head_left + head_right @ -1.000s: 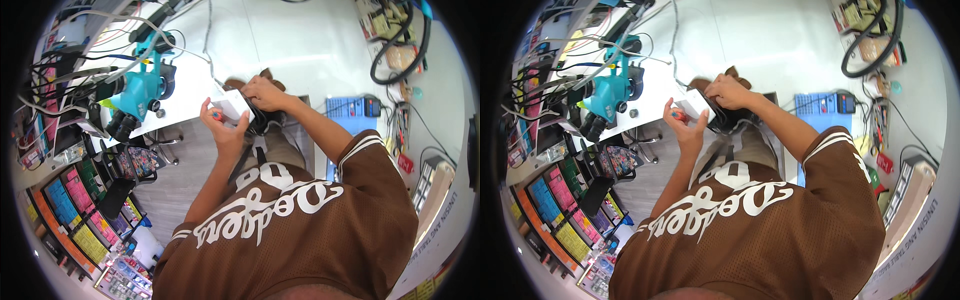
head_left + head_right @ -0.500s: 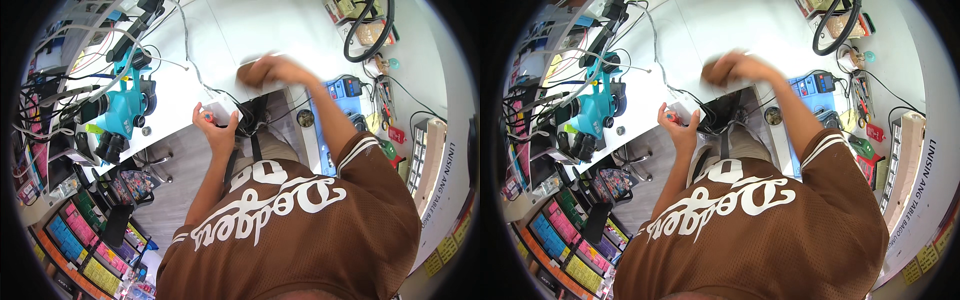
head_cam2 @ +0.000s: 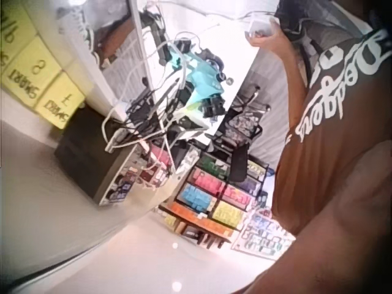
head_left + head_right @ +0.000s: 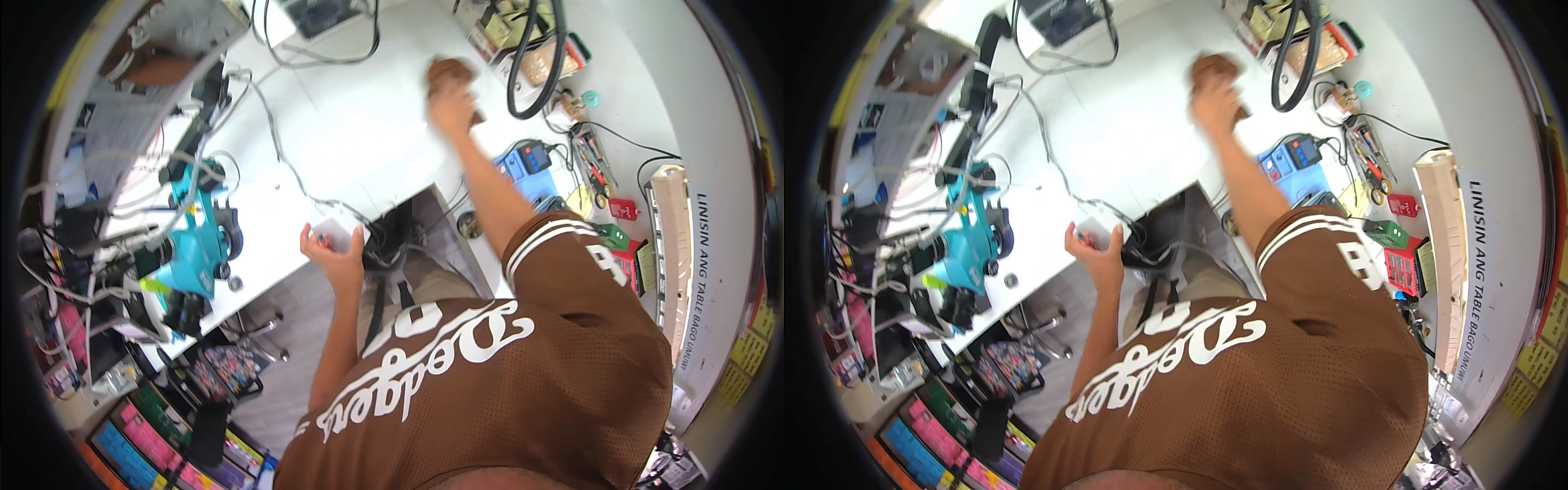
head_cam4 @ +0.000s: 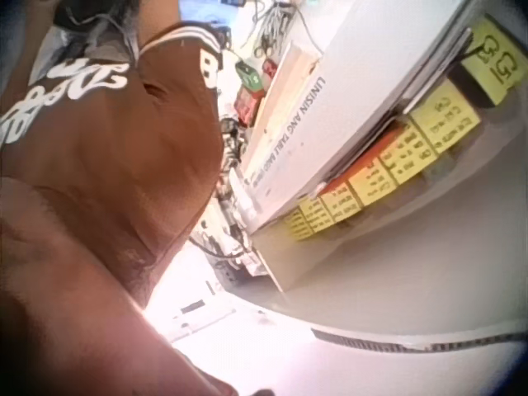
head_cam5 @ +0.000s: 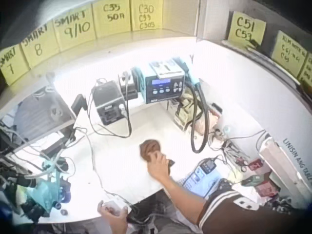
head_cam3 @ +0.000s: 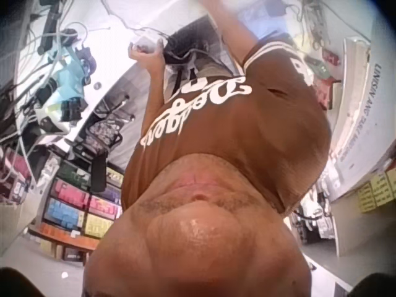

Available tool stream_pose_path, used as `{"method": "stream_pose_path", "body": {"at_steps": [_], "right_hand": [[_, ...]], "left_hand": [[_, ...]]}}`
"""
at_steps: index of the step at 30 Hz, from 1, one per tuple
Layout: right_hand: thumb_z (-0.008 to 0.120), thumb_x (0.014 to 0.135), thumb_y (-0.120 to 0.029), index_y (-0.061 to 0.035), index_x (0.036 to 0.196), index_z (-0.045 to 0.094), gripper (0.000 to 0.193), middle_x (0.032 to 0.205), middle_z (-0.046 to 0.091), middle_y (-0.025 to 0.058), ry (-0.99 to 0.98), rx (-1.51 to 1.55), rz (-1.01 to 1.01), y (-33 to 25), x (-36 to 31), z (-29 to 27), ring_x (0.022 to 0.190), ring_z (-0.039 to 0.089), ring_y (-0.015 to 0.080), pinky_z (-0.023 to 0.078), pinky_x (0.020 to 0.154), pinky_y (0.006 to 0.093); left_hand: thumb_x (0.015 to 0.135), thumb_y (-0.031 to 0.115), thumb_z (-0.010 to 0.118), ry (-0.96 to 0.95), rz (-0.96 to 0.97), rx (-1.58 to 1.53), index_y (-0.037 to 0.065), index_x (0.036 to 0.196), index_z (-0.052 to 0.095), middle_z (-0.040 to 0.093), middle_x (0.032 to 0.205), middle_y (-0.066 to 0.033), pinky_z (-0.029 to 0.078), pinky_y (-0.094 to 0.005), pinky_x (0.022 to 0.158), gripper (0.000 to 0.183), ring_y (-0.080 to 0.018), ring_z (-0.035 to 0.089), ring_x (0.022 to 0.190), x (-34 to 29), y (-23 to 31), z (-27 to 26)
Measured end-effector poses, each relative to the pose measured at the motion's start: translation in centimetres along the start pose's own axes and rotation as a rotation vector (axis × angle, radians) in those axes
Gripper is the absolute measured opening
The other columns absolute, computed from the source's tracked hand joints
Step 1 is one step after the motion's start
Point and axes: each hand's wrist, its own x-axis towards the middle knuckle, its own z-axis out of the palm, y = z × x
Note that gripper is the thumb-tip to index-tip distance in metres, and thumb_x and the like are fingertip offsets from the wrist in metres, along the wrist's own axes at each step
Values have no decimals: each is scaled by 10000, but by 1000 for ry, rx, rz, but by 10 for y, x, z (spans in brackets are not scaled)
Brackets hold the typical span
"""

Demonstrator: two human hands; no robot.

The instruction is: The person wipes a white workbench surface with a brown cloth, moving items such as a soldering station, cables, and small boxes aside to reach different areas. They then open a small cardboard box and remove a black electronic component.

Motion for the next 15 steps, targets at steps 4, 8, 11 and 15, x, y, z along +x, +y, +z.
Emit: {"method": "stream_pose_path", "body": {"at_steps": [4,8,11,15], "right_hand": [[646,813,-135,-105,1115,774,328,1116,769,151,-354,271,-463,-83,-88,49,1062,719,357,558,915,597],[610,898,-229,-125,1401,606,514,1386,631,164,-28,329,137,7,4,-23,1321,540,381,410,1089,625],[559,1003,-411,-74,1582,420,685,1667,296,220,88,6,561,37,50,-27,1465,318,485,317,1144,629],[576,987,-371,-131,1569,463,639,1637,391,169,117,-7,234,-8,115,19,1449,347,482,350,1139,597]], "left_hand": [[814,189,890,34,-20,64,-76,1497,295,317,1490,-221,398,-453,1140,945,-355,438,1315,13,-4,9],[782,213,906,-22,-101,156,-103,1486,298,354,1420,-224,416,-455,1113,983,-355,462,1259,32,21,11],[764,214,910,-79,-47,291,-113,1457,328,381,1385,-226,433,-459,1089,962,-356,481,1212,49,27,17],[744,260,942,-160,67,363,-114,1337,412,394,1391,-232,443,-478,1057,879,-370,462,1224,66,37,48]]}}
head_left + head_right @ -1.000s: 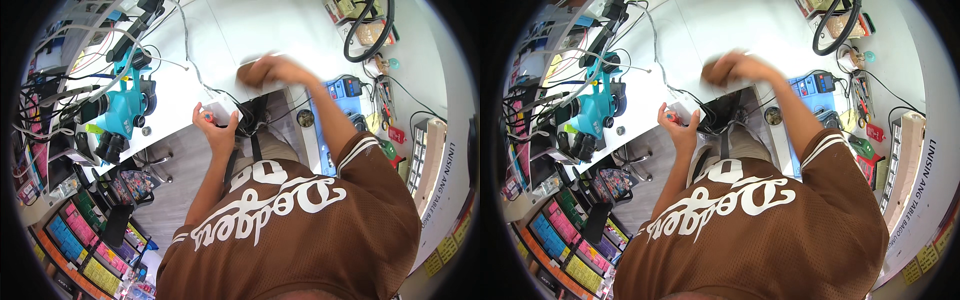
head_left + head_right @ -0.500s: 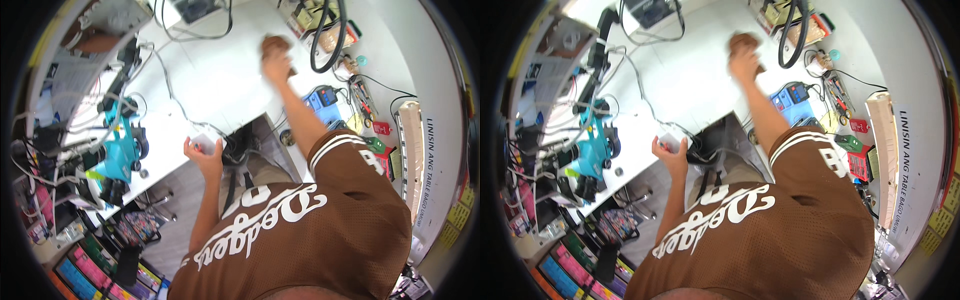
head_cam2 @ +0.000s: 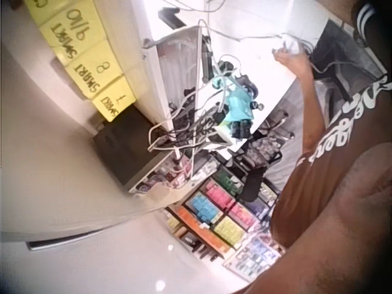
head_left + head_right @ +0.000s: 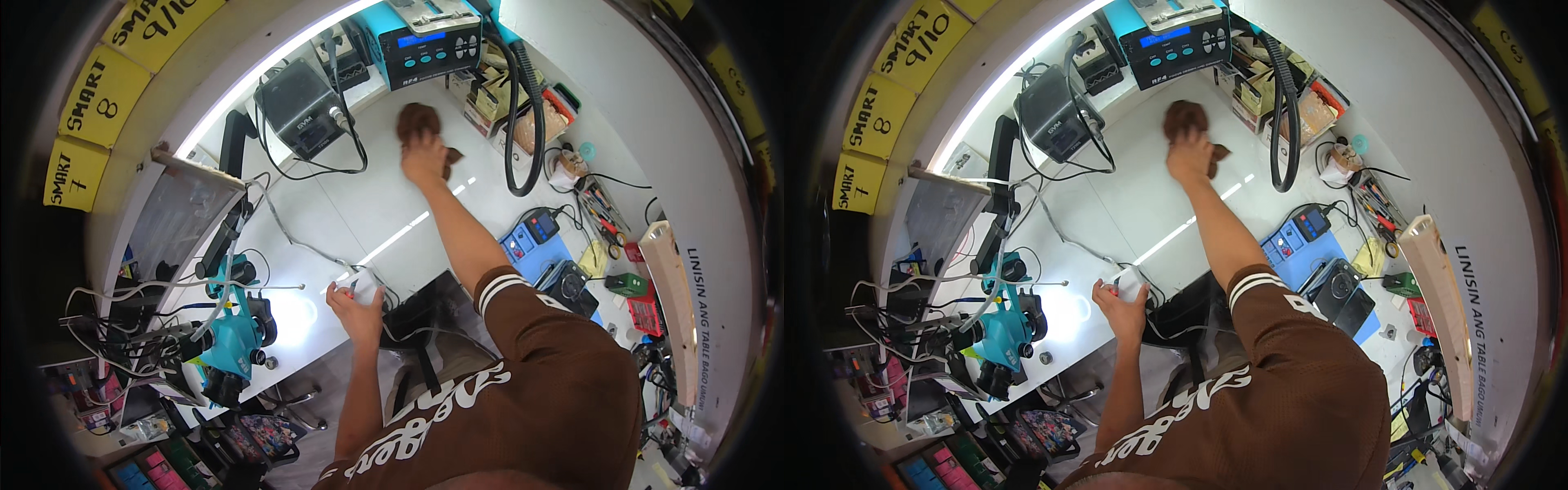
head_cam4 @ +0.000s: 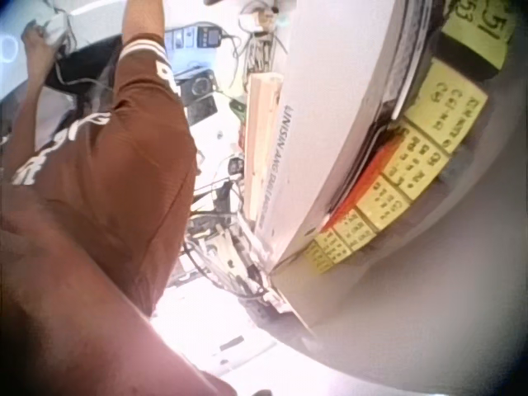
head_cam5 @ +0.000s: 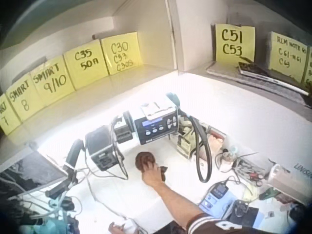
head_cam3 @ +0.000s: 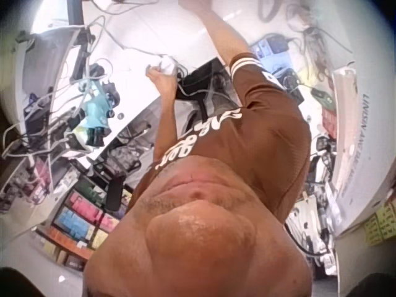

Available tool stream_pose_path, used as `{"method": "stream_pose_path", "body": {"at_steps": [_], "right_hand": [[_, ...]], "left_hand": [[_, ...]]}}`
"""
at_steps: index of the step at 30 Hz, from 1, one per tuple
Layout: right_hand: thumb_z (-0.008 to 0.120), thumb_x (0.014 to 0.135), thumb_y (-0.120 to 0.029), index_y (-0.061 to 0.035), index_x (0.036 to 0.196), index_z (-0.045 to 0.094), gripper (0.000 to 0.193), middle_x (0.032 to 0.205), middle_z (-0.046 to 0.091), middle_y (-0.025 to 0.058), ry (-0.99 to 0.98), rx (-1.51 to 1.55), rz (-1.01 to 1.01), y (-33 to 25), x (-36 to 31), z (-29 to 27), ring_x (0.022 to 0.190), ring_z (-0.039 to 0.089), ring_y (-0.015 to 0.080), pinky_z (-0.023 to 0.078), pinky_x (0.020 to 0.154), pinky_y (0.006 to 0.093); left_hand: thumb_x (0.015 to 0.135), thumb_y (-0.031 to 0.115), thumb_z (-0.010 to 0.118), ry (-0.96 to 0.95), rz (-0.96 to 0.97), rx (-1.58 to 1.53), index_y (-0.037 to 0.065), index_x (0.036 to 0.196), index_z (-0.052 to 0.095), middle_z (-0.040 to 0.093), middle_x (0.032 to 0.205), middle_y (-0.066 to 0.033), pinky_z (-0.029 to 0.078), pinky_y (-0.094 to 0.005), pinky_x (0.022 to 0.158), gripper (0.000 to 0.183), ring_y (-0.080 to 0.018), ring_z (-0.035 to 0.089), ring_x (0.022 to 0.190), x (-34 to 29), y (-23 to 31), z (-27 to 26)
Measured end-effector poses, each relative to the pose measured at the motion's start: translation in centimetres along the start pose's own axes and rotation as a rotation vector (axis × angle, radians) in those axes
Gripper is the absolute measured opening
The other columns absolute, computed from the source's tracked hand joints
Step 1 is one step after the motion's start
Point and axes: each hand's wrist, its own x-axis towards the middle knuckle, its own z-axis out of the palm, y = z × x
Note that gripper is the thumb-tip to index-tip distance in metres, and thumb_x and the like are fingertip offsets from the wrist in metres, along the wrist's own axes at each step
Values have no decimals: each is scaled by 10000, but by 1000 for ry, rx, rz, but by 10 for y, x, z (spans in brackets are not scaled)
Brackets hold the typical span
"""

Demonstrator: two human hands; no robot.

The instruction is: The person wipes a white workbench surface with a brown cloth, moving items such as a soldering station, cables, and small boxes aside to reach different areas. They then open a small cardboard box and remove a black electronic component.

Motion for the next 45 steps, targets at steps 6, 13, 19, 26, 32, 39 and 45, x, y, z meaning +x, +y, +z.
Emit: {"method": "stream_pose_path", "body": {"at_steps": [6,13,19,26,32,39,45], "right_hand": [[585,792,-41,-120,1234,749,478,1257,736,151,-328,663,-506,-35,40,-14,1227,637,328,450,1114,397],[572,913,-168,-155,1148,722,279,1211,679,132,-99,241,-473,-109,50,34,1193,592,372,465,1000,525],[579,761,-26,-136,1079,833,422,1069,792,76,-1012,631,-875,-111,-28,12,974,707,204,548,816,355],[690,841,-136,-205,1324,623,492,1454,509,76,249,60,-120,50,-21,0,1224,512,408,418,1008,593],[589,853,-43,-140,1193,686,367,1168,699,120,348,205,-55,94,-86,-51,1128,627,366,504,969,513],[582,815,-13,-176,1056,783,354,1169,751,109,89,476,-356,76,-120,-55,1165,649,340,477,1066,456],[632,866,-155,-127,1330,670,466,1296,652,173,42,150,-206,84,-146,-46,1232,570,354,474,1036,485]], "left_hand": [[785,276,939,68,-43,7,-73,1511,268,392,1284,-179,413,-435,1078,1049,-336,486,1232,-13,-22,-16],[813,179,906,99,-18,-142,-22,1353,411,308,1499,-215,413,-470,1062,760,-355,490,1261,-21,-12,-39],[831,129,883,60,17,-152,53,1181,438,342,1508,-191,416,-480,1061,571,-365,509,1323,-58,-28,-79],[870,69,839,48,-9,-241,49,1119,447,361,1503,-186,470,-461,1026,465,-363,561,1285,-79,-37,-93],[887,62,822,45,-8,-336,59,1110,452,381,1504,-179,458,-452,1011,433,-348,568,1287,-75,-33,-102],[920,139,808,-39,44,-435,77,1127,462,379,1518,-161,454,-445,1029,408,-325,559,1297,-69,-24,-95],[938,184,802,-132,38,-507,73,1124,461,391,1508,-152,454,-418,1013,404,-300,562,1280,-62,-14,-78]]}}
